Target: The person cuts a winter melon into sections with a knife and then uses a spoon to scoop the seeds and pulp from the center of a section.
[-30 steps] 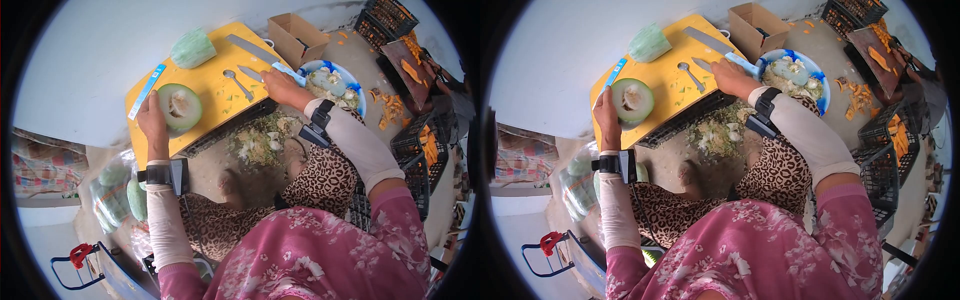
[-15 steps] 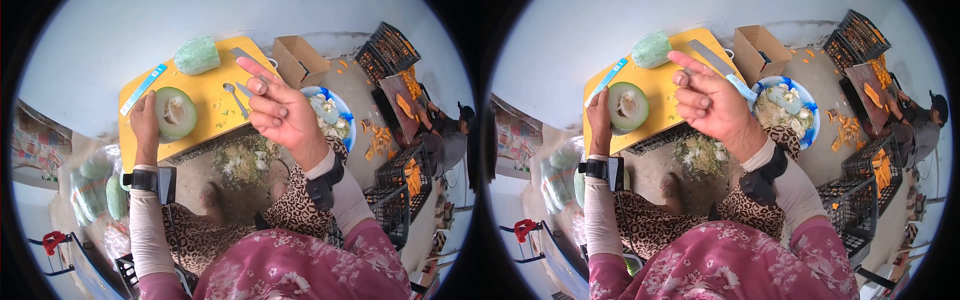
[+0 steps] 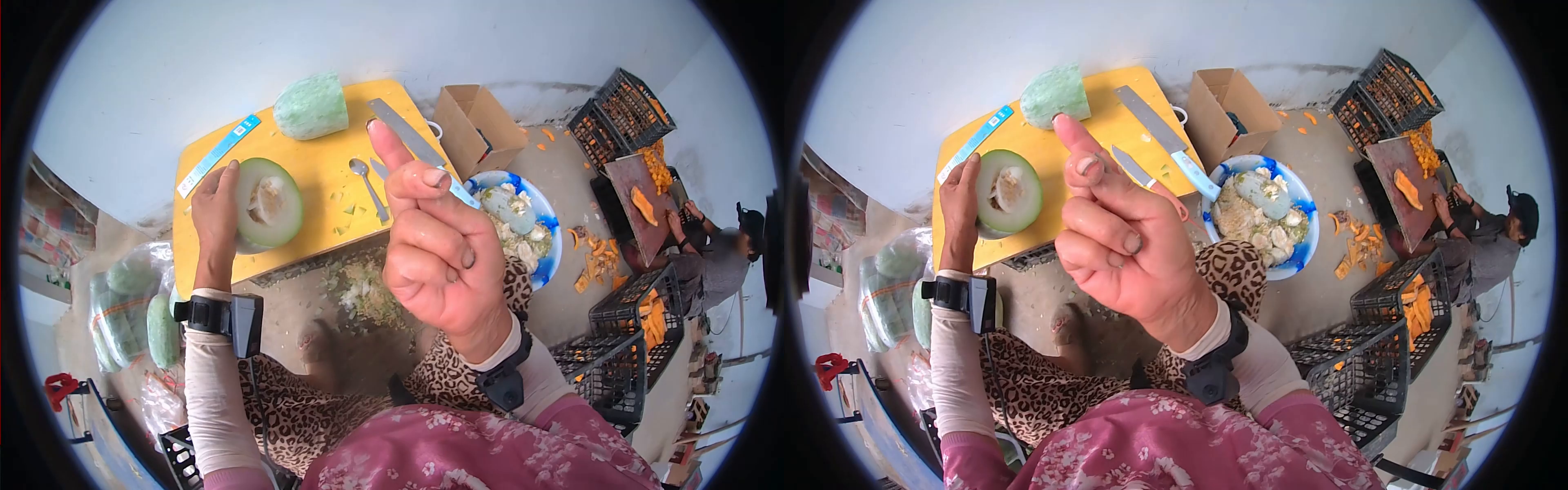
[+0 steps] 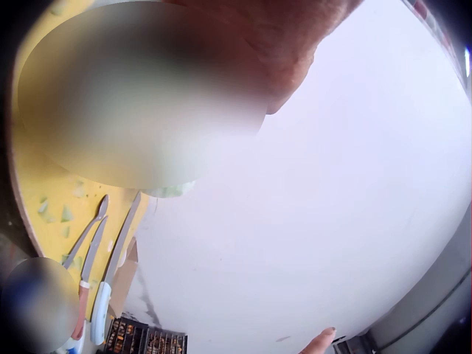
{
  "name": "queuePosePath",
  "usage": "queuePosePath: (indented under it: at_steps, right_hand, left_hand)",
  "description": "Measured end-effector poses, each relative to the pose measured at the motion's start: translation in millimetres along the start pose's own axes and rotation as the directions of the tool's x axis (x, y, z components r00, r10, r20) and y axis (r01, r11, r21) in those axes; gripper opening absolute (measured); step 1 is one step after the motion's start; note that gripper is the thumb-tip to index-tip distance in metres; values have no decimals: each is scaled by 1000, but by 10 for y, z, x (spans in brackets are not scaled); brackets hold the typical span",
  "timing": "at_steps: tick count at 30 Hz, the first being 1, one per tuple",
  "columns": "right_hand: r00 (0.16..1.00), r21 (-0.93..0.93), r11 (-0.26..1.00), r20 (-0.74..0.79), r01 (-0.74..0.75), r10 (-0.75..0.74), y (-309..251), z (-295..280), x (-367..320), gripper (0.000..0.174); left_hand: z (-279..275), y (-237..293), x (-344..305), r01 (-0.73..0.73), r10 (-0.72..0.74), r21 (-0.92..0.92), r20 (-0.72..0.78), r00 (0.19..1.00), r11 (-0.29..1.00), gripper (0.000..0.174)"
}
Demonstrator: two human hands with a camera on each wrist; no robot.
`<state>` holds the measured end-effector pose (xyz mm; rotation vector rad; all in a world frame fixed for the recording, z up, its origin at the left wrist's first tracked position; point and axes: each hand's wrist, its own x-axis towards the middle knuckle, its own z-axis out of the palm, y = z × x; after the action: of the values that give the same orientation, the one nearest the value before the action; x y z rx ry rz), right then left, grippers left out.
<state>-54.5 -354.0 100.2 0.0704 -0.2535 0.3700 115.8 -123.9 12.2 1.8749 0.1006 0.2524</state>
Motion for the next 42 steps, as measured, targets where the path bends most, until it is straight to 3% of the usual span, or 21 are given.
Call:
queuePosePath:
  at_steps: [7,22,29,33,42]
  right_hand:
    - [1000,185,983,20,19,-23,1,112,23,41]
    - [993,291,956,98,37,-68,-51,215,22,44]
    - [990,321,946,119,30,-72,1,125,69,46]
    - [991,299,954,122,8,-47,13,111,91,44]
    - [996,243,970,80,27,-48,31,103,109,44]
  left_hand:
    - [-10,6,2,18,-18,-18,17,1000,1000,46]
    - [-1,30,-10,53,-50,-80,40,998,995,42]
    - [70,-94,43,-111,114,133,-13,993,985,45]
    - [115,-74,45,-56,66,283,-23,998,958,49]
    - [107,-10,6,-58,64,277,-15,998,959,52]
